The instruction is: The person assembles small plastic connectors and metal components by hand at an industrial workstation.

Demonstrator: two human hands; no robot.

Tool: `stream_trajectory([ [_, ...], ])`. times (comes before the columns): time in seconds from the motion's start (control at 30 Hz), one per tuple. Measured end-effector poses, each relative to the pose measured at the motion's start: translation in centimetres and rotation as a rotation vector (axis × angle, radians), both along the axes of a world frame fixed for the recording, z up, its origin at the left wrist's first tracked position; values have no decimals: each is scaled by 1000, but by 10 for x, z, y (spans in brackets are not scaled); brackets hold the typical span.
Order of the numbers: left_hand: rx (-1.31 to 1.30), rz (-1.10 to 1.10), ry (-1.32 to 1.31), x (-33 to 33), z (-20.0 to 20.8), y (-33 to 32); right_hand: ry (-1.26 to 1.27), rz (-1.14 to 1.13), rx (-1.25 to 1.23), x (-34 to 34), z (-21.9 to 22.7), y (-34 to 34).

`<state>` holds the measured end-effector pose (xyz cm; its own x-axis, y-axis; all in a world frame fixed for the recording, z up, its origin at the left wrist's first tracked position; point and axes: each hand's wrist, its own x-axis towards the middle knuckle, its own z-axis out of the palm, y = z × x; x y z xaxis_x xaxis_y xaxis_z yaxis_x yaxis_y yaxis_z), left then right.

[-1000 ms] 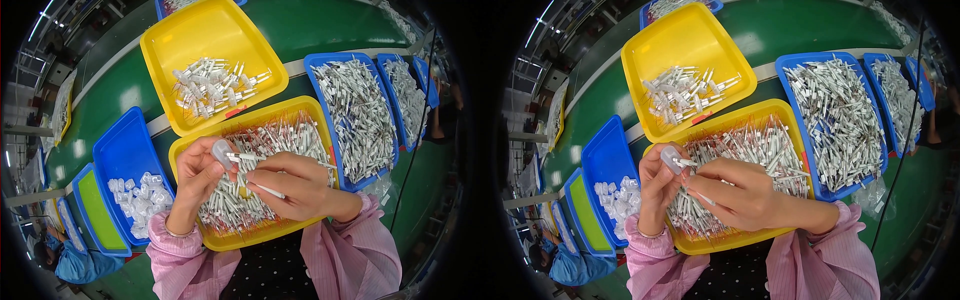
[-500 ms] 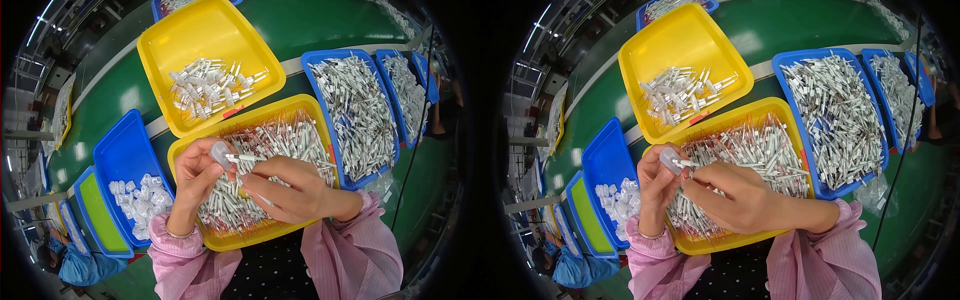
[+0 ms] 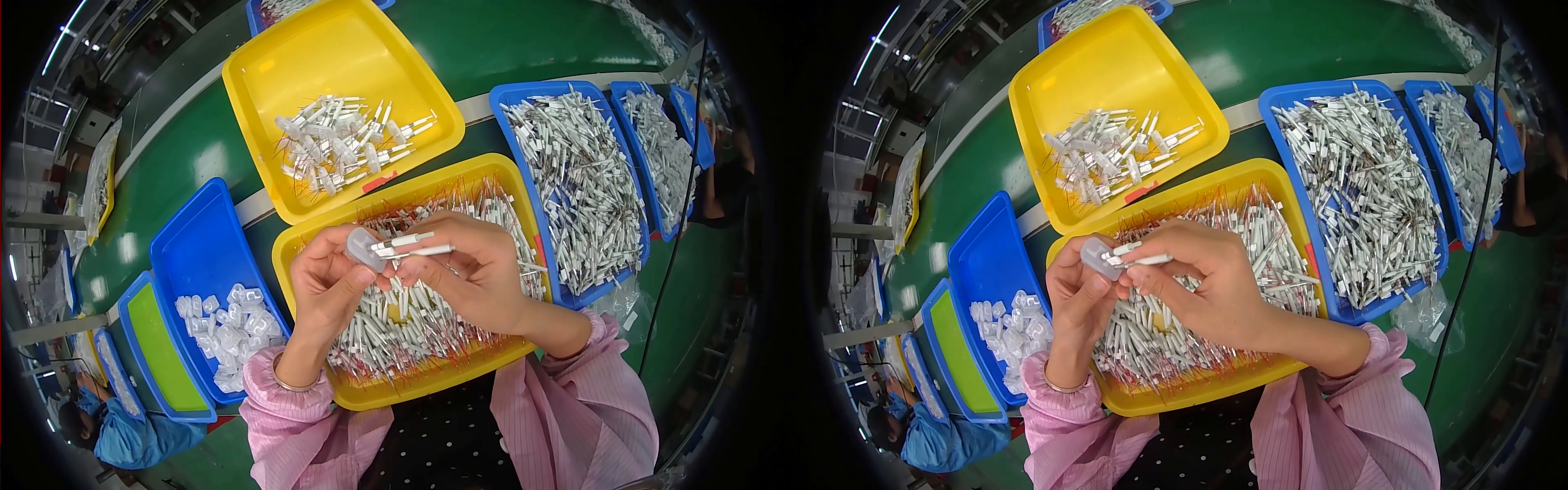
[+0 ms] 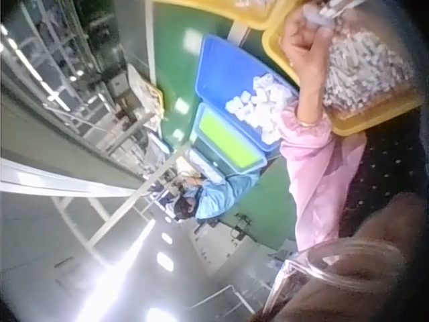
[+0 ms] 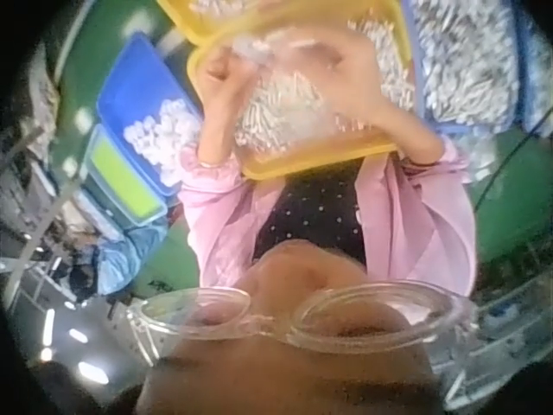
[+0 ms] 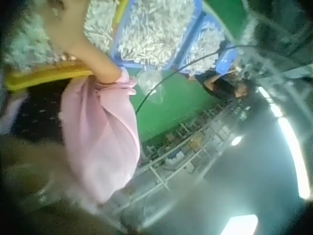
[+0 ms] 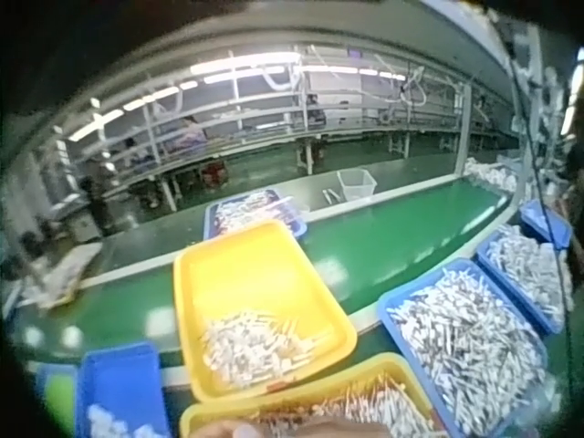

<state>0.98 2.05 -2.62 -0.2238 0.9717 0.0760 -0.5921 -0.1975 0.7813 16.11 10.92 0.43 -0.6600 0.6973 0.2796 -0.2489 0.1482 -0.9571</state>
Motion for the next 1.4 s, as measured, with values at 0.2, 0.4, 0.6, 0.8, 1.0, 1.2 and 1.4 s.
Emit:
stream_trajectory([
  [0.2, -38, 89, 96, 7, -6, -1, -79, -16, -212, 1, -8, 0],
  [0.4, -13, 67, 105, 7, -12, -1, -117, -49, -202, -4, -9, -6],
  [0.6, 16, 158, 207, 14, -11, -2, -94, -150, -134, -11, -16, -15],
  [0.8, 12, 157, 194, 9, -3, 1, 22, -192, -13, -11, -17, -14],
  [1.0, -136, 119, 370, -15, 21, 40, -475, -125, 320, 28, 35, 29],
  [1.2, -378, 478, 1224, -11, 16, 118, -1485, -453, 760, 100, 29, 56],
  [1.4, -452, 541, 1628, -1, 23, 113, -1312, -328, 845, 138, -21, 62],
])
